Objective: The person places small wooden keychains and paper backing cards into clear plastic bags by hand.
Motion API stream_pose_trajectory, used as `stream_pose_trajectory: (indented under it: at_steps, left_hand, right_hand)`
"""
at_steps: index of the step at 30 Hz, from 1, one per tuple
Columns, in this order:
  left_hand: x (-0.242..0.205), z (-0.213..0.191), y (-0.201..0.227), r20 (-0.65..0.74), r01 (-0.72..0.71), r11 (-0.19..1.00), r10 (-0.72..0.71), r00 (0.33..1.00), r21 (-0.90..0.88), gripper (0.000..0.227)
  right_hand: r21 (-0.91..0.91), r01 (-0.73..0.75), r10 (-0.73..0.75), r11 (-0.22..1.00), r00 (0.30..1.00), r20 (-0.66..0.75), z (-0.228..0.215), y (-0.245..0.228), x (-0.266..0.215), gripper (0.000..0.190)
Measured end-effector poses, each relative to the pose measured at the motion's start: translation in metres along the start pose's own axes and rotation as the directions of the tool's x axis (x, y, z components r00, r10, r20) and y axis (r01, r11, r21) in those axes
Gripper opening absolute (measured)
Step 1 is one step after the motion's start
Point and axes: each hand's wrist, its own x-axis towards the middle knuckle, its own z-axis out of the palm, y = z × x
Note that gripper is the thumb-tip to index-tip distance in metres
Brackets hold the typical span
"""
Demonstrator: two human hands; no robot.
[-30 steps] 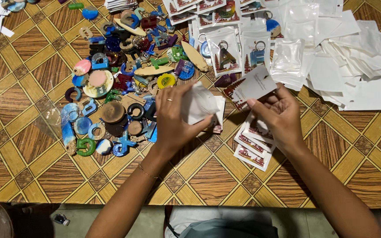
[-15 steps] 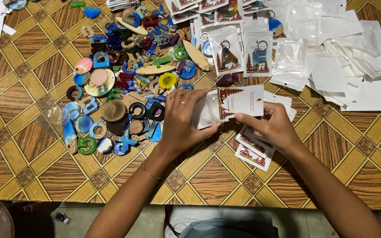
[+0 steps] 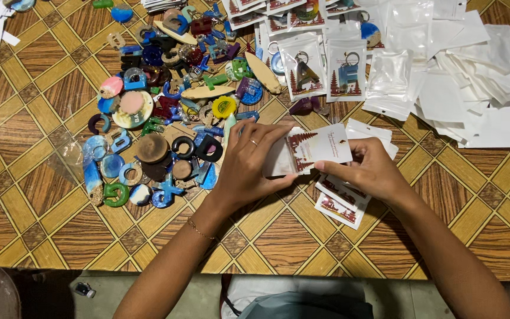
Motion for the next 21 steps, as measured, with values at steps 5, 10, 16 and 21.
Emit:
stream_pose_trajectory:
  at_steps: [5,10,16,21]
  left_hand:
    - [0.001,-0.002,0.001,-0.01,0.003,1.0,-0.003,1.0,-0.009,0.082]
    - [-0.002,0.001,0.0,-0.029,0.017,1.0,-0.017,0.999,0.006,0.081]
    - [-0.002,0.004,0.002,-0.022,-0.03,0.999,0.031,0.999,0.044,0.08]
    - [-0.003,0.005,0.001,-0.036,-0.028,0.998,0.03,0.999,0.064,0.078]
  right_hand:
    - [0.062,-0.011,0.014,0.998,0.999,-0.047,0.0,0.006,-0.002,0.014]
    - [0.094,-0.037,0.039,0.995,0.999,-0.024,-0.001,0.009,-0.001,0.017]
    - [-0.067,-0.047,0.046,0.997,0.999,-0.026,-0.002,0.001,-0.003,0.033]
    - [0.034,-0.098,0.1,0.995,0.993,-0.059,-0.002,0.008,-0.008,0.034]
